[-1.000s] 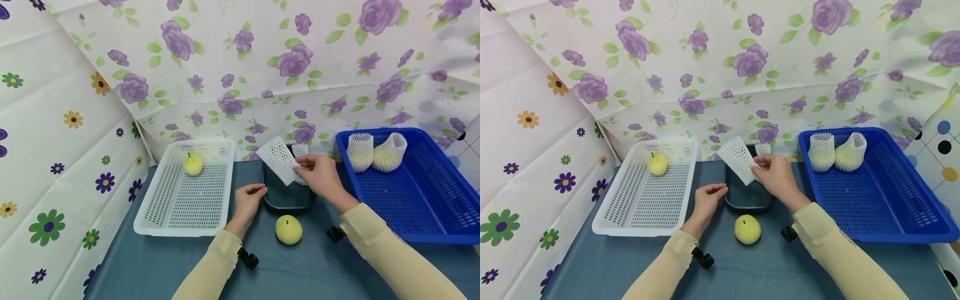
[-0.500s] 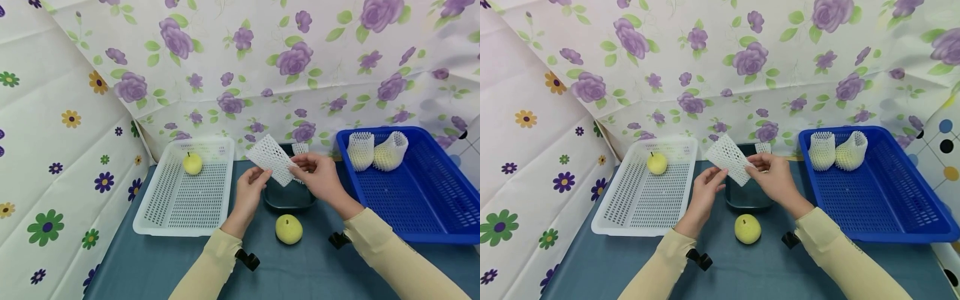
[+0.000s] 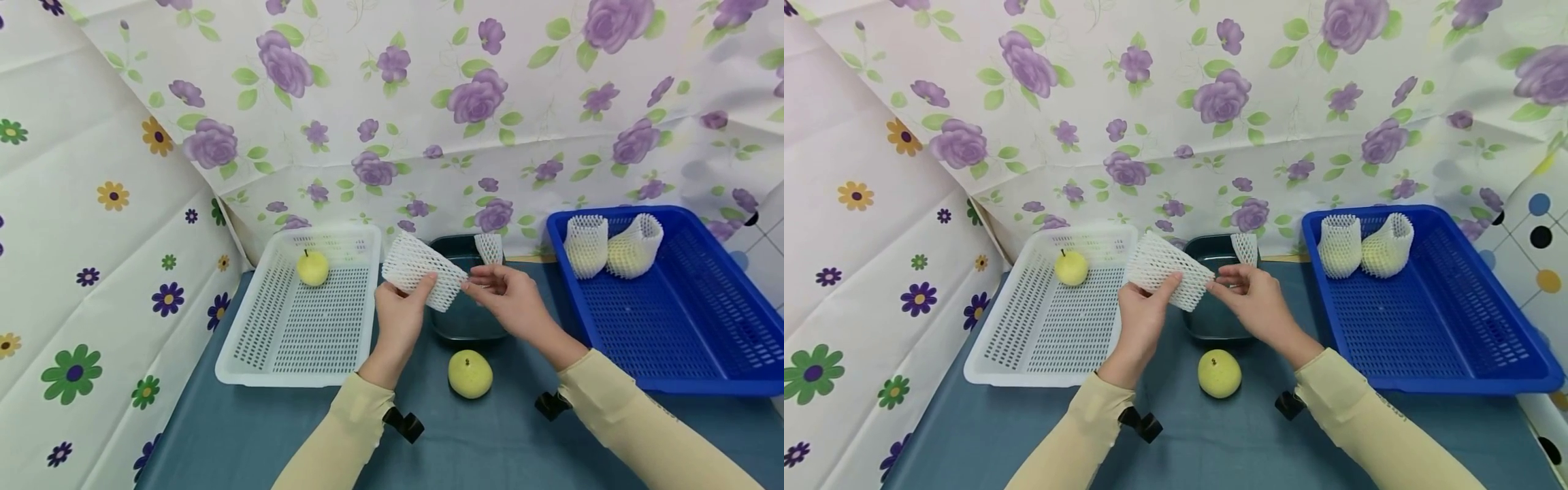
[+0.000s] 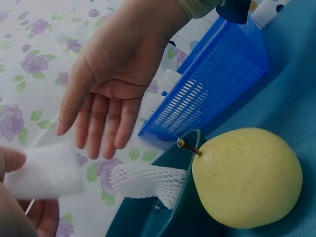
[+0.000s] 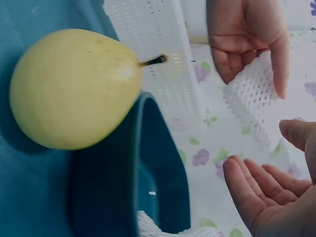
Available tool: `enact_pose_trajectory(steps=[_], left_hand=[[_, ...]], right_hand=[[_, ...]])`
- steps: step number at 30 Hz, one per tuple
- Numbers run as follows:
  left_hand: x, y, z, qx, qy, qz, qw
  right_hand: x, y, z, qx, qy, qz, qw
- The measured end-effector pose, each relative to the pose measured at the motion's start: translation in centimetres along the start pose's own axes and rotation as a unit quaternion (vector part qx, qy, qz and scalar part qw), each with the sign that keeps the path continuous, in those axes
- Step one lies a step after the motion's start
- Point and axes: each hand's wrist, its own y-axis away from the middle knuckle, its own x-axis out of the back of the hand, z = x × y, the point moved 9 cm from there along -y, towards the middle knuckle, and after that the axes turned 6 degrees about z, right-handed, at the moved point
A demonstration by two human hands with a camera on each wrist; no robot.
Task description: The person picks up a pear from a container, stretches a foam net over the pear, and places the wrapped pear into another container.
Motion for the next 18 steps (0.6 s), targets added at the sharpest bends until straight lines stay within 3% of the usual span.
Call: enact_pose_trajectory(steps=[4,9,13,18], left_hand=[[0.4,0.1,1.2,-0.050,-0.013,0.028,0.9983],[-0.3,0.5,1.2,-0.082,-0.044,0.004,0.9957],[-1.2,1.6,2.6,-0.100,-0.059,-0.036,0.9926],[-2.2,2.3,3.0,-0.129,-0.079,-0.100,0.9834]], right_hand=[[-1.2,0.0,0.9,-0.009,-0.019,-0.032,0.999],[-2.0,0.4,-0.3,-0.013,-0.031,-0.063,0.997],[-1.7,-0.1,0.0,-0.013,-0.063,-0.028,0.998],[-0.7,-0.5,0.6,-0.027,-0.114,0.020,0.993]])
